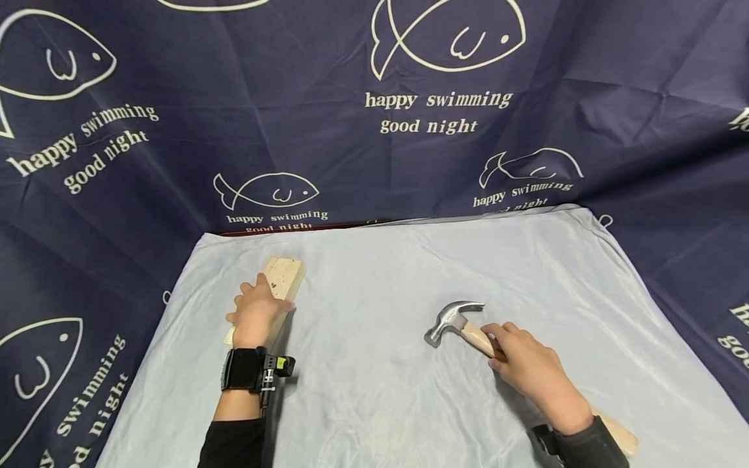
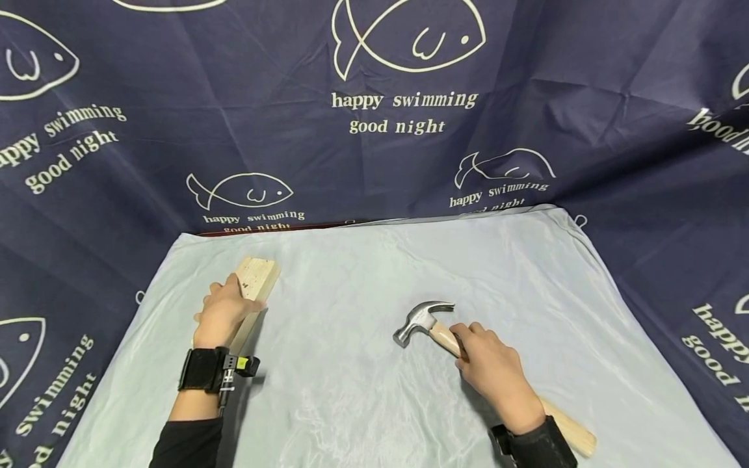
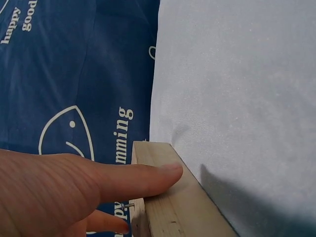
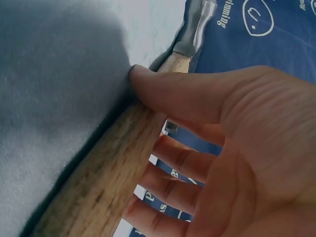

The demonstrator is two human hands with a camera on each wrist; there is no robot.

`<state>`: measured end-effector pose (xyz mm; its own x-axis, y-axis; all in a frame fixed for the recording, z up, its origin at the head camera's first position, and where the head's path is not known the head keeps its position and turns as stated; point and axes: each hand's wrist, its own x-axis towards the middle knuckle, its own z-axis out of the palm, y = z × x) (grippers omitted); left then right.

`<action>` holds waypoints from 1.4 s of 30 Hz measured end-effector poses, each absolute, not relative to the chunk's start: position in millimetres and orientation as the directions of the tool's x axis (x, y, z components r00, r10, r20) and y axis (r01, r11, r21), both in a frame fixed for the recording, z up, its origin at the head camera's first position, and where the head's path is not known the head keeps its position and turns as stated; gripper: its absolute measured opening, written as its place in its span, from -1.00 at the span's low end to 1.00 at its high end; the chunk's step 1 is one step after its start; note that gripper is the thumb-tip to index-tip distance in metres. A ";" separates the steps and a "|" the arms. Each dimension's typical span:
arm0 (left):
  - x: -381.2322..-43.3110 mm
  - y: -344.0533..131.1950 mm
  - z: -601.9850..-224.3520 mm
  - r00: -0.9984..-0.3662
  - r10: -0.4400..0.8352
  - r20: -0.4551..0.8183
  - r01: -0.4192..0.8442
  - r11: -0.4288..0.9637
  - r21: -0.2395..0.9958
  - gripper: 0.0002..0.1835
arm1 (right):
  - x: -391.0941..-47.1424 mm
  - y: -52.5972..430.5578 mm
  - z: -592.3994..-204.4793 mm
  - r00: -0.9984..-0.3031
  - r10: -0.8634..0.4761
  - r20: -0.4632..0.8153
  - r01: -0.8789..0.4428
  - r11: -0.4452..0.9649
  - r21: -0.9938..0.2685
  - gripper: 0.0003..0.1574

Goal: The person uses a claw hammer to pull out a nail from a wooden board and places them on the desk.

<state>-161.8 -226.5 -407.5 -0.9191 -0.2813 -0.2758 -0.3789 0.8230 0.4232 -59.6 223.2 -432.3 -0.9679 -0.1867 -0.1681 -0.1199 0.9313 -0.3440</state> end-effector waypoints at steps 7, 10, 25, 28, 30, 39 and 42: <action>-157.9 -228.7 -412.1 -0.941 -0.265 -0.209 -0.334 0.821 0.464 -0.05 | -58.0 222.2 -434.3 -0.978 -0.189 -0.085 -0.150 0.928 -0.341 -0.43; -154.6 -228.9 -415.2 -0.950 -0.261 -0.171 -0.312 0.816 0.486 -0.07 | -56.5 220.9 -435.5 -0.982 -0.185 -0.047 -0.158 0.926 -0.343 -0.49; -141.0 -197.0 -414.2 -0.980 -0.185 -0.069 -0.192 0.821 0.538 -0.22 | -62.2 206.5 -441.7 -0.987 -0.161 -0.008 -0.152 0.946 -0.287 -0.67; -141.0 -186.1 -408.4 -0.984 -0.170 -0.046 -0.168 0.832 0.528 -0.21 | -63.2 205.6 -444.0 -0.990 -0.140 0.029 -0.143 0.947 -0.286 -0.70; -141.2 -179.3 -404.2 -0.987 -0.156 -0.036 -0.151 0.837 0.526 -0.22 | -63.3 205.8 -444.5 -0.991 -0.127 0.051 -0.136 0.949 -0.285 -0.72; -139.5 -157.7 -400.4 -0.995 -0.089 -0.032 -0.093 0.860 0.501 -0.22 | -63.3 208.4 -442.3 -0.988 -0.116 0.106 -0.142 0.948 -0.286 -0.72; -137.7 -152.3 -401.9 -0.997 -0.079 -0.021 -0.079 0.865 0.495 -0.24 | -64.1 208.9 -441.5 -0.984 -0.132 0.120 -0.162 0.944 -0.289 -0.68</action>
<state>-137.7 -152.3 -401.9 -0.9966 -0.0793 -0.0209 -0.0792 0.8653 0.4949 -64.1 208.9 -441.5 -0.9840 -0.1317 0.1200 -0.1616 0.9435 -0.2892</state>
